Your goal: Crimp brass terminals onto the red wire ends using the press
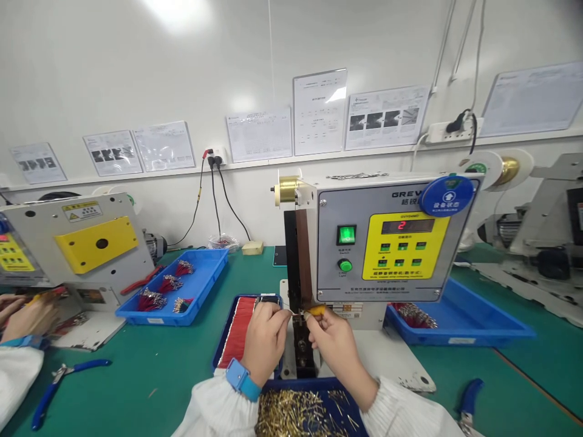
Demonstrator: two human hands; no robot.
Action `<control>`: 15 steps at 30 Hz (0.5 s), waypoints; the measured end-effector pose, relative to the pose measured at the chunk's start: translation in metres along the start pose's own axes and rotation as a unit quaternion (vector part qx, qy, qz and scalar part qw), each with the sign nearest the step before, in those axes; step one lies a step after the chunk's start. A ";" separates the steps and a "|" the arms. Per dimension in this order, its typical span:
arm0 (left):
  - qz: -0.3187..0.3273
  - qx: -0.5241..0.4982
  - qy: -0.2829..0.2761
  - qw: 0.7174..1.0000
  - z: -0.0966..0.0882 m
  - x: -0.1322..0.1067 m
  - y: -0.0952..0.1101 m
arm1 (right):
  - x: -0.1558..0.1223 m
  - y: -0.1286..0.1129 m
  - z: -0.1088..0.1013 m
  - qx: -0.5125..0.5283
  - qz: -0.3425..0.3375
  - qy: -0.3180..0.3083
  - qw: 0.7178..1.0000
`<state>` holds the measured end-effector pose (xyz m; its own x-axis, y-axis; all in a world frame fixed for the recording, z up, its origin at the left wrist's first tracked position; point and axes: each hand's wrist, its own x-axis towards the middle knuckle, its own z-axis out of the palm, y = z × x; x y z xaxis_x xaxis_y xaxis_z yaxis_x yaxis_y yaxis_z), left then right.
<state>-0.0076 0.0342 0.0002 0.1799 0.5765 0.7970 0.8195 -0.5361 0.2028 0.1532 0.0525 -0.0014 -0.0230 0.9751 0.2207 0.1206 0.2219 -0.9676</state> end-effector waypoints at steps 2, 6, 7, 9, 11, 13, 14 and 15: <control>-0.001 0.001 0.000 1.000 0.000 0.000 0.000 | -0.001 0.000 0.001 0.005 -0.001 -0.002 1.000; -0.005 0.000 -0.008 1.000 -0.001 0.000 0.001 | 0.000 -0.001 0.002 0.004 -0.008 0.001 1.000; -0.005 -0.003 -0.009 1.000 -0.001 0.000 0.000 | 0.003 -0.002 -0.002 -0.001 -0.013 -0.001 1.000; -0.005 -0.012 -0.006 1.000 -0.002 0.000 -0.001 | 0.010 -0.005 -0.016 -0.024 -0.013 -0.015 1.000; -0.004 -0.018 0.006 1.000 -0.002 0.000 -0.005 | 0.019 -0.008 -0.039 -0.056 0.001 -0.038 0.998; -0.002 -0.022 0.015 1.000 -0.002 0.001 -0.008 | 0.024 -0.011 -0.065 -0.086 0.021 -0.050 0.995; -0.002 -0.024 0.020 1.000 -0.001 0.001 -0.009 | 0.025 -0.011 -0.076 -0.095 0.027 -0.049 0.994; -0.002 -0.026 0.022 0.999 -0.001 0.002 -0.010 | 0.024 -0.011 -0.085 -0.102 0.030 -0.047 0.993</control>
<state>-0.0162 0.0403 0.0000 0.1509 0.5514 0.8205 0.7902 -0.5660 0.2351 0.2357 0.0734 0.0247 -0.1011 0.9847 0.1418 0.3235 0.1674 -0.9313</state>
